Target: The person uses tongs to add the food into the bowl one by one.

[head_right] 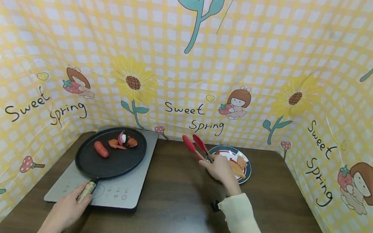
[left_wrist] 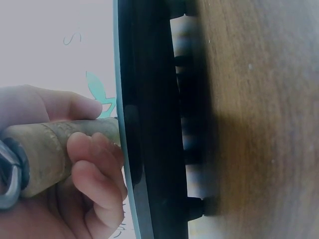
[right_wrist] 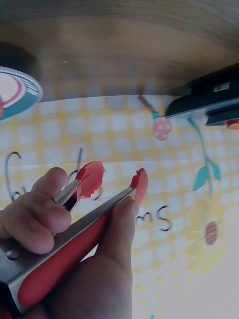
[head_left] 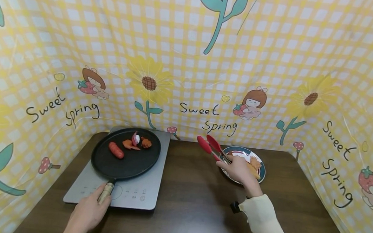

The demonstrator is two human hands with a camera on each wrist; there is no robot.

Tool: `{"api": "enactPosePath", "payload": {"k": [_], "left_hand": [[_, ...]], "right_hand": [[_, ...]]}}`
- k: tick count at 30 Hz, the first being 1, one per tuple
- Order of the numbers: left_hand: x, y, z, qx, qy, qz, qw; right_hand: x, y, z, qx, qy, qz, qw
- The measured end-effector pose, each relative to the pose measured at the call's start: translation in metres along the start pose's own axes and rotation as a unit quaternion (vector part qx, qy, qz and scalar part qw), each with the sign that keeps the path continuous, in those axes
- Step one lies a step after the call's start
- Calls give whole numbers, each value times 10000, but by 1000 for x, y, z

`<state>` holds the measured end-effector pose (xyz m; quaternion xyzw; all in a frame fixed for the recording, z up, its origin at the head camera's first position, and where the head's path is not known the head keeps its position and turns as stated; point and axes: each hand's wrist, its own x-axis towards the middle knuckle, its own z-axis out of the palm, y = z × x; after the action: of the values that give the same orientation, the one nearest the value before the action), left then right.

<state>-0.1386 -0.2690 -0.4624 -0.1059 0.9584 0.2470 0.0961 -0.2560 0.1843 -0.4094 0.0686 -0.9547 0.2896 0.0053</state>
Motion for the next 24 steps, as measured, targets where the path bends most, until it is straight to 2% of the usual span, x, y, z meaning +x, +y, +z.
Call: {"api": "enactPosePath", "payload": {"k": [4,8,15,18,24], "left_hand": [[0,-1,1,7,40,-43,10000],[0,0,2,17,81,-72,9999],[0,3,3,35,137,-67,9999],[0,3,3,47,121,-78,9999],[0,3,2,85,17,-117,9999]], "right_hand": [[-4,15,-4,36,117,103,9999],[-8,27,-9,199,114,416,9989],[-17,47,-17,47,462,643,9968],[-18,52,-18,23,474,807,9956],[-17,57,-18,-403,524,787,9947]]}}
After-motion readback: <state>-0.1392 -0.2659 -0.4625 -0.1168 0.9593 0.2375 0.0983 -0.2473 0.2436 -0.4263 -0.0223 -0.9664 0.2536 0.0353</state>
